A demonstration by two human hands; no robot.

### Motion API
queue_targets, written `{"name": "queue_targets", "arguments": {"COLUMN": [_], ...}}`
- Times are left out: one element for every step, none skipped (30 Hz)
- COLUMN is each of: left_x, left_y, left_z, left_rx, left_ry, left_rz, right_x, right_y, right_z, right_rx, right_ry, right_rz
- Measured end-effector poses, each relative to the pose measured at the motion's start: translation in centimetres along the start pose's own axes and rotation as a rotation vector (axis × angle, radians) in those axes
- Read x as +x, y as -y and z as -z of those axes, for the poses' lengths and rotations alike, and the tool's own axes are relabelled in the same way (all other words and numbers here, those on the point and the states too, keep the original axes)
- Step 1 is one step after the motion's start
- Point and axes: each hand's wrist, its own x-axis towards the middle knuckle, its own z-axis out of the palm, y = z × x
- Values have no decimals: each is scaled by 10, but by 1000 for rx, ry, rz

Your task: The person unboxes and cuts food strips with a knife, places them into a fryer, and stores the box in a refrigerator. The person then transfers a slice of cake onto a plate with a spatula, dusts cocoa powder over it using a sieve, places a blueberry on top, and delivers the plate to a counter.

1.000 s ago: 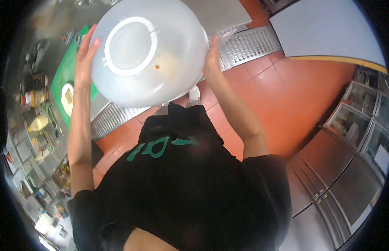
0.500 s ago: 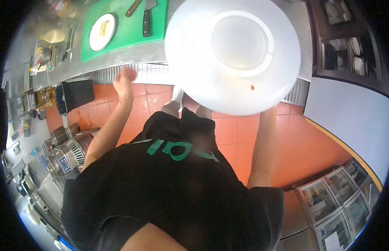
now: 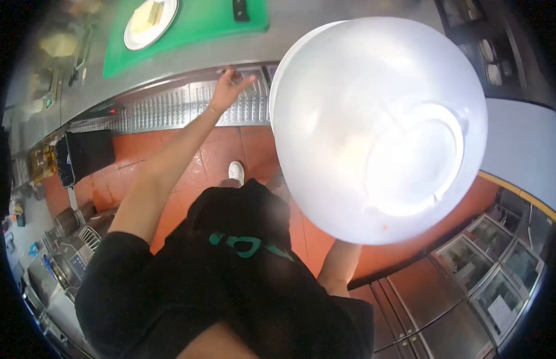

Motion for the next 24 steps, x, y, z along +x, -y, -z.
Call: {"name": "queue_targets", "arguments": {"left_x": [-9,-11,-41,-79,-118,-156,-198,-240,-283,-316,-337,-351,-358,-354,-365,-367,-363,-360,-362,-364,-367,-372,-378,-377], "left_y": [-1,-4,-3,0,3,40,37,66,97,134,152,171,174,166,197,203,204,203,209,216,224,230,234,236], "left_z": [7,12,16,29,44,56,85,107,130,160,184,216,248,260,273,268,277,288,291,292,293,293,291,289], "left_rx": [-36,-70,-118,-104,-93,19,-50,-201,-283,-293,-236,5,238,388,446,482,491,500,505,656,808,812,824,836], "left_ry": [115,221,158,161,165,223,283,310,188,110,-124,-124,-116,-179,-321,-548,-495,-444,-465,-521,-573,-592,-634,-673], "left_rz": [39,66,-40,-33,-28,-86,115,328,570,707,847,897,959,928,989,773,828,885,888,897,905,908,835,759], "right_x": [-22,-45,-69,-94,-114,-133,-149,-162,-170,-169,-167,-158,-146,-129,-110,-86,-60,-32,-1,28,54,77,97,118], "right_y": [-13,-25,-37,-48,-58,-68,-78,-87,-95,-105,-115,-126,-139,-154,-171,-188,-208,-230,-256,-281,-307,-328,-350,-369], "right_z": [9,14,25,35,43,51,55,63,71,74,77,80,81,81,79,73,66,57,46,33,21,9,-6,-24], "right_rx": [-1,4,17,26,33,43,49,48,43,43,42,39,40,41,52,53,63,70,86,100,122,129,148,158], "right_ry": [-22,-38,-58,-87,-110,-129,-143,-149,-151,-138,-126,-107,-80,-49,-18,26,74,128,181,234,279,315,348,372], "right_rz": [1,-1,-5,-18,-35,-46,-62,-87,-105,-129,-153,-180,-208,-234,-258,-280,-303,-327,-348,-365,-385,-395,-402,-405]}}
